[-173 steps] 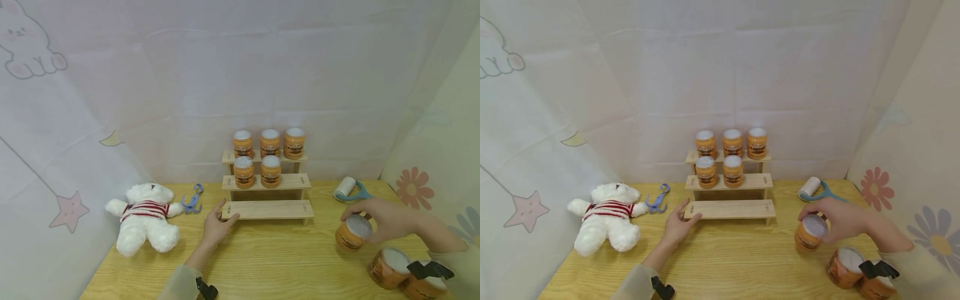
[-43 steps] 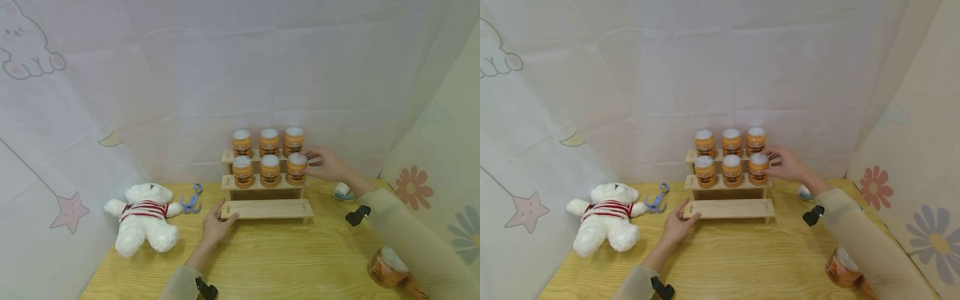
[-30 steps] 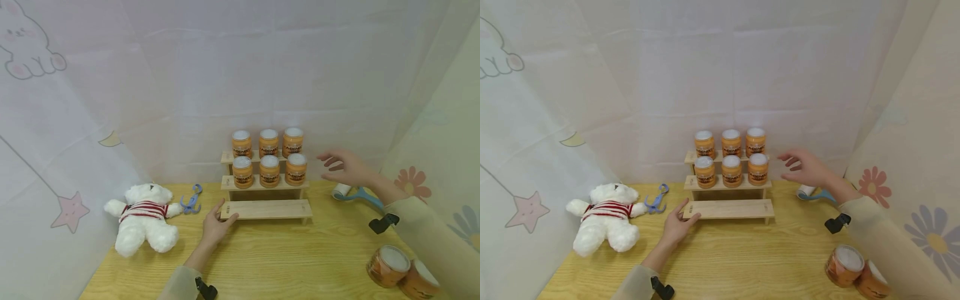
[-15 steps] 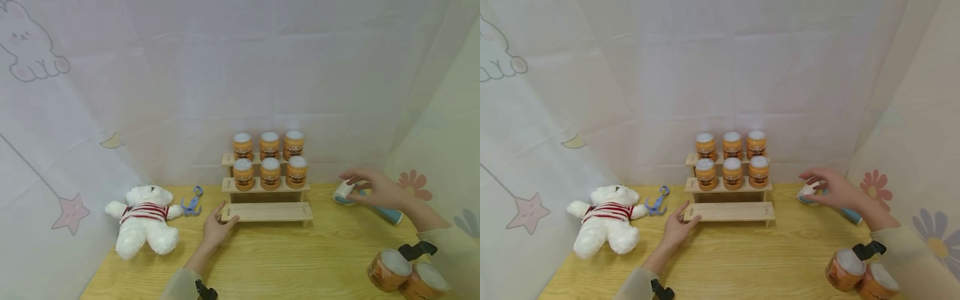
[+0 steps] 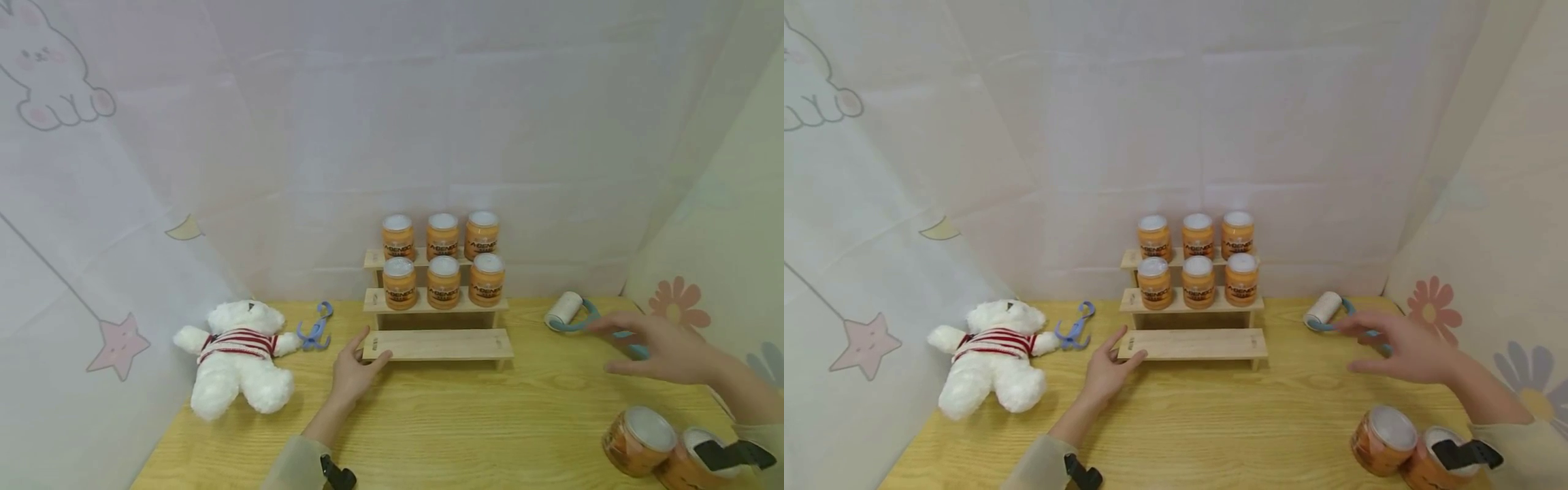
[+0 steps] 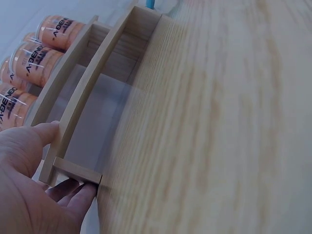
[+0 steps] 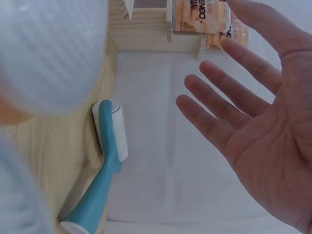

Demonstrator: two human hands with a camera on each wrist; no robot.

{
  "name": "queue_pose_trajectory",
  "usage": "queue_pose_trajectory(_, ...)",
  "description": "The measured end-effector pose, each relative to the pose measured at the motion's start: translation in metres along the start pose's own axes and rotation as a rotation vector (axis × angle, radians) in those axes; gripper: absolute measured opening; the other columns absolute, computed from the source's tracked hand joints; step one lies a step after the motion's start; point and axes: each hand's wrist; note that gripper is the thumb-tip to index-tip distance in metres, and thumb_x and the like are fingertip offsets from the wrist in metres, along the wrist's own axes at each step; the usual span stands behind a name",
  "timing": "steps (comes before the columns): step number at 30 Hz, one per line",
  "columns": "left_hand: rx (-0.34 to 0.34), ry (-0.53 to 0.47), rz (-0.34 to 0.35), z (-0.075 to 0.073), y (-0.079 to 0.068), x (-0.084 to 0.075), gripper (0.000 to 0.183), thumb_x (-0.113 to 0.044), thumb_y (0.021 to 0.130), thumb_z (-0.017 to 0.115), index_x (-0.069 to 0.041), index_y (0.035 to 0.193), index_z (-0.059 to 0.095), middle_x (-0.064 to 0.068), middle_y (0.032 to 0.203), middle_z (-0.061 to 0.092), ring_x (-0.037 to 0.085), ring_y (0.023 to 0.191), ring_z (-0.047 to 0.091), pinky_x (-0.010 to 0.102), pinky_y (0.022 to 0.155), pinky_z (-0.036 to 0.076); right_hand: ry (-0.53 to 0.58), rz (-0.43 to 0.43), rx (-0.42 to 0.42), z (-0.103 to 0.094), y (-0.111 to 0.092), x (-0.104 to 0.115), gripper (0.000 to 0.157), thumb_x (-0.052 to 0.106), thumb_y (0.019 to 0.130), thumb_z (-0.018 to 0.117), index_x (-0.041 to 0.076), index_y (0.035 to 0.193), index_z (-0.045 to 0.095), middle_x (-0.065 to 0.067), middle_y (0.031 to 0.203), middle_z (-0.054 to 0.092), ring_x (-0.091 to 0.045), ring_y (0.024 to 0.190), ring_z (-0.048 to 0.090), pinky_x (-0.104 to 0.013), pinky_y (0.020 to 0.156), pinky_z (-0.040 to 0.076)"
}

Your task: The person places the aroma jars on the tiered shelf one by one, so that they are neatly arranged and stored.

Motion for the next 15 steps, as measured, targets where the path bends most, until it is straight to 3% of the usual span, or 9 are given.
queue_pose_trajectory(7, 0.007, -0.012, 0.001, 0.000, 0.002, 0.002, 0.085, -0.029, 0.094, 0.085, -0.016, 0.165, 0.040, 0.020, 0.120, 0.078, 0.018, 0.074, 0.068, 0.022, 0.053, 0.047, 0.236, -0.003, 0.212, 0.003, -0.026, -0.005, 0.063, 0.002, 0.093, 0.080, 0.011, 0.150, 0.056, 0.022, 0.150, 0.057, 0.009, 0.131, 0.056, -0.019, 0.095, 0.057)
queue_pose_trajectory(15, 0.009, -0.021, 0.002, -0.001, 0.002, 0.001, 0.086, -0.029, 0.094, 0.085, -0.015, 0.165, 0.040, 0.020, 0.124, 0.077, 0.018, 0.081, 0.073, 0.022, 0.054, 0.049, 0.284, 0.065, 0.301, 0.004, -0.043, -0.010, 0.061, 0.002, 0.096, 0.077, 0.013, 0.152, 0.055, 0.022, 0.150, 0.058, 0.007, 0.130, 0.058, -0.021, 0.092, 0.059)
Point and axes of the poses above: each hand's wrist, its own y-axis towards the middle knuckle, its own z-axis out of the palm, x = y × z
